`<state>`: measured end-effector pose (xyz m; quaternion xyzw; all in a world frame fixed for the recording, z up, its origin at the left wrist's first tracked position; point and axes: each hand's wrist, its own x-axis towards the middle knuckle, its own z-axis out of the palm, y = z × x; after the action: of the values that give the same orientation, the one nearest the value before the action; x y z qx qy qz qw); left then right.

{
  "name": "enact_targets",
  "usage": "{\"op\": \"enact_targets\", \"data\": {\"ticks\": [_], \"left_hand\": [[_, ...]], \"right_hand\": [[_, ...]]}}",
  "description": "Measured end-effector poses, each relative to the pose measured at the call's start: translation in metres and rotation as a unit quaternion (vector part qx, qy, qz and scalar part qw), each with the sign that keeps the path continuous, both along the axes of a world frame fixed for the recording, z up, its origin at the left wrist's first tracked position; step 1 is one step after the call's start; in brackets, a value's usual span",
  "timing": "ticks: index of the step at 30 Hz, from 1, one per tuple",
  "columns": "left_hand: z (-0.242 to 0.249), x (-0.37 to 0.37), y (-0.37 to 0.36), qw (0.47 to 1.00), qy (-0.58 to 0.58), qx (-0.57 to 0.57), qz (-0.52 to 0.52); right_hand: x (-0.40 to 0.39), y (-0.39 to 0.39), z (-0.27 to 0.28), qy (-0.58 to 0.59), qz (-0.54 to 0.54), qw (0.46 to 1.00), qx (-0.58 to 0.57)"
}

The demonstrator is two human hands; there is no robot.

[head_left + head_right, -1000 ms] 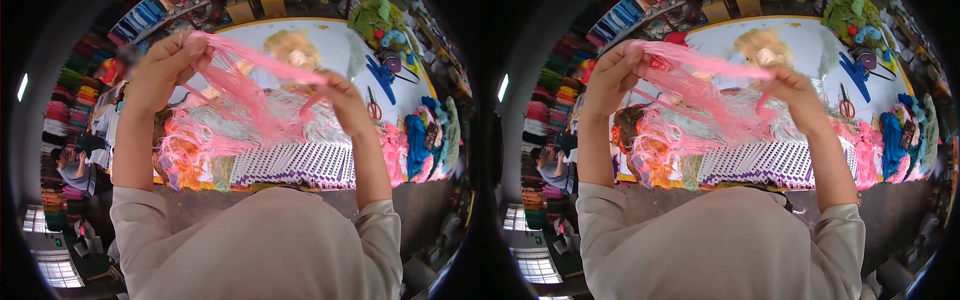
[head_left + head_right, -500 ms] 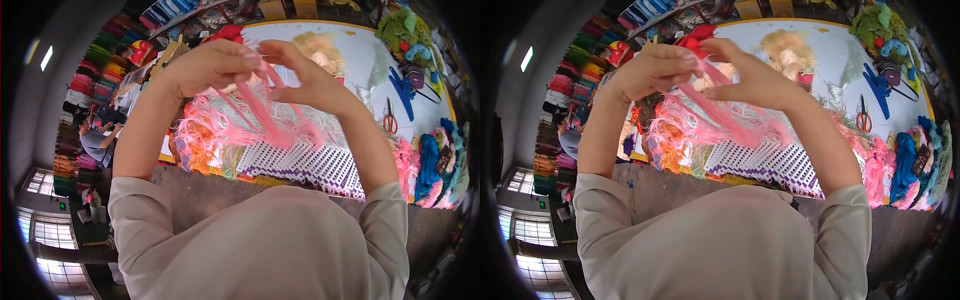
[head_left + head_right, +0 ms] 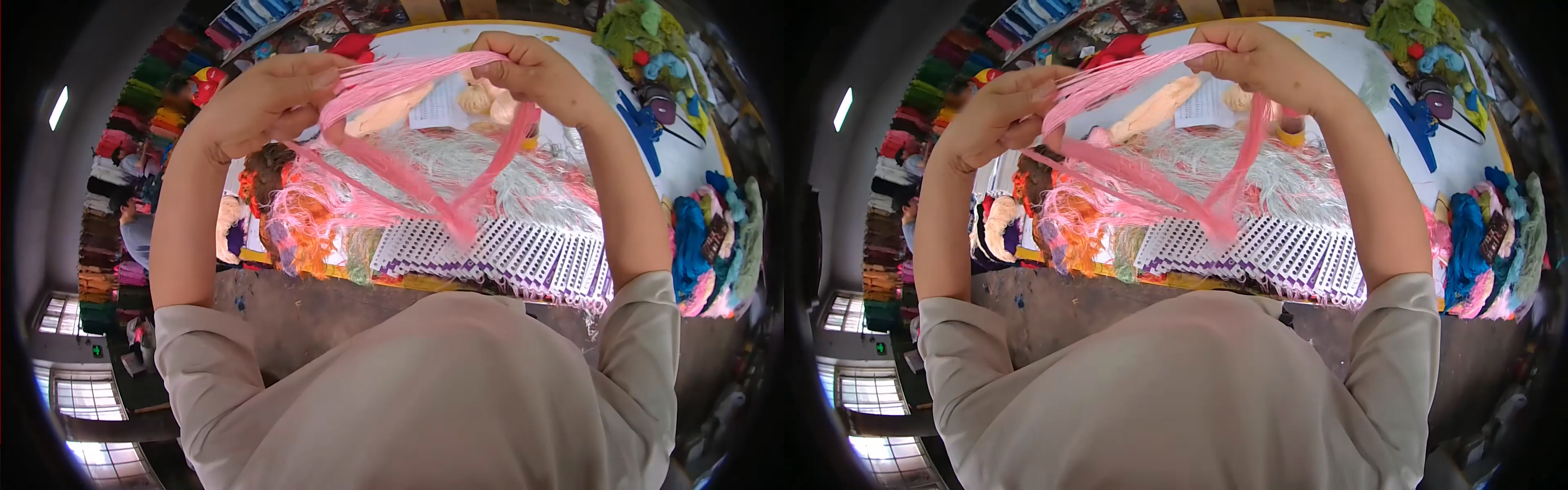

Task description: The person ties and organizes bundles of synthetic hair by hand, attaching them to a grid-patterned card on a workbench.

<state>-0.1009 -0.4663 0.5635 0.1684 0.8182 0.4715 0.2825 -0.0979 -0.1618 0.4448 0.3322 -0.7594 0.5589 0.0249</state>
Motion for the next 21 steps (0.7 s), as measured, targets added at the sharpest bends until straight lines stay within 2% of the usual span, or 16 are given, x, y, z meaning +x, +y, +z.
{"op": "enact_targets", "data": {"ticks": [1,3,5,7,9,10,12,13,15,16,17,19,21], "left_hand": [[0.000,0.000,0.000,0.999,-0.030,-0.006,-0.043],[0.001,0.006,0.006,0.989,-0.094,-0.021,-0.114],[-0.007,0.004,0.008,0.976,-0.104,-0.045,-0.187],[-0.005,0.004,0.011,0.970,-0.107,-0.077,-0.206],[-0.007,0.001,0.005,0.977,-0.100,-0.031,-0.185],[-0.003,-0.001,0.003,0.976,-0.109,0.029,-0.186],[-0.002,-0.012,-0.017,0.991,-0.001,0.097,-0.089],[0.014,-0.009,-0.012,0.985,-0.016,0.100,-0.141],[0.031,-0.014,-0.026,0.988,-0.002,0.129,-0.089],[0.037,-0.012,-0.035,0.989,0.047,0.140,-0.015],[0.045,-0.012,-0.040,0.987,0.050,0.151,-0.017],[0.055,-0.023,-0.061,0.985,0.065,0.158,-0.004],[0.058,-0.030,-0.082,0.980,0.158,0.101,0.070]], "right_hand": [[0.001,0.005,0.000,0.036,-0.010,0.999,0.003],[0.001,0.017,0.001,0.022,-0.041,0.998,0.029],[0.005,0.029,0.004,0.020,-0.029,0.998,0.045],[0.011,0.038,0.006,0.024,-0.040,0.997,0.055],[0.014,0.047,0.004,0.027,-0.049,0.996,0.064],[0.014,0.052,-0.002,0.033,-0.061,0.995,0.075],[0.018,0.061,-0.017,0.038,-0.076,0.993,0.087],[0.020,0.066,-0.028,0.008,-0.101,0.990,0.099],[0.031,0.070,-0.039,-0.083,-0.134,0.983,0.099],[0.036,0.072,-0.050,-0.124,-0.138,0.979,0.089],[0.039,0.073,-0.066,-0.165,-0.141,0.973,0.079],[0.045,0.076,-0.100,-0.168,-0.138,0.975,0.045],[0.056,0.069,-0.123,-0.187,-0.148,0.971,-0.003]]}}
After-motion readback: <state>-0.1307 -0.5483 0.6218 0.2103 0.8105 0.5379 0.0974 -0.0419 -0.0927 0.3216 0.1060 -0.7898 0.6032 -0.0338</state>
